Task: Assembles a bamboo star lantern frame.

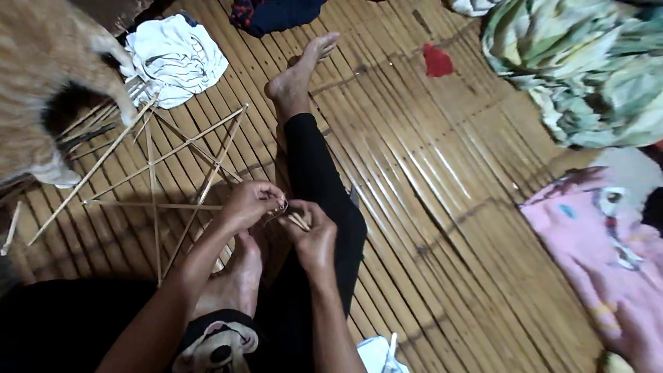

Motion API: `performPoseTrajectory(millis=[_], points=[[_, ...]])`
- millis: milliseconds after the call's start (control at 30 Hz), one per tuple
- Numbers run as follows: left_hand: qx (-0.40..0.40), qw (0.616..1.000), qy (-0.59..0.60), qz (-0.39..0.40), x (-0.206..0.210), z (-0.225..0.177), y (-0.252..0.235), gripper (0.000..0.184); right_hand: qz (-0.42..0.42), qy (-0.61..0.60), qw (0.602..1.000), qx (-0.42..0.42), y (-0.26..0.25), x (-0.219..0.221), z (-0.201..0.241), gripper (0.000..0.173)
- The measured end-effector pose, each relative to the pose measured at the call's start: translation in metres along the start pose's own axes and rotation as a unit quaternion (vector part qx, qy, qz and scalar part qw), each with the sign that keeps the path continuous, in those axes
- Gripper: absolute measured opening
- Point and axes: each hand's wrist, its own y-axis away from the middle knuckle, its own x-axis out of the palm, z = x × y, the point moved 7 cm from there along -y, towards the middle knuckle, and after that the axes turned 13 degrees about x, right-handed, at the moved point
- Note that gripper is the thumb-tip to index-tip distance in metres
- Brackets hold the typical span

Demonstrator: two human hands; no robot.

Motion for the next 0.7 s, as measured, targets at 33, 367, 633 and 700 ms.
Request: performPoseTrajectory(millis=[33,367,633,700], points=[[0.015,1.0,-0.015,0.002,-0.001,-0.003,0.001,0.007,-0.02,0.073,0.997,0.013,0.0,0.008,0.001,0.034],[0.058,0.995,-0.075,0.015,-0.018,-0.002,0.012,0.026,-0.031,0.114,0.993,-0.004,-0.006,0.015,-0.001,0.003],[-0.083,0.949,-0.259,0.162,-0.011,0.054,0.023,0.033,-0.101,0.179,0.978,-0.029,0.004,-0.017,0.02,0.007],[-0.094,0.946,-0.269,0.155,-0.013,0.056,0.025,0.025,-0.134,0.198,0.97,-0.045,0.003,-0.038,0.023,0.009]])
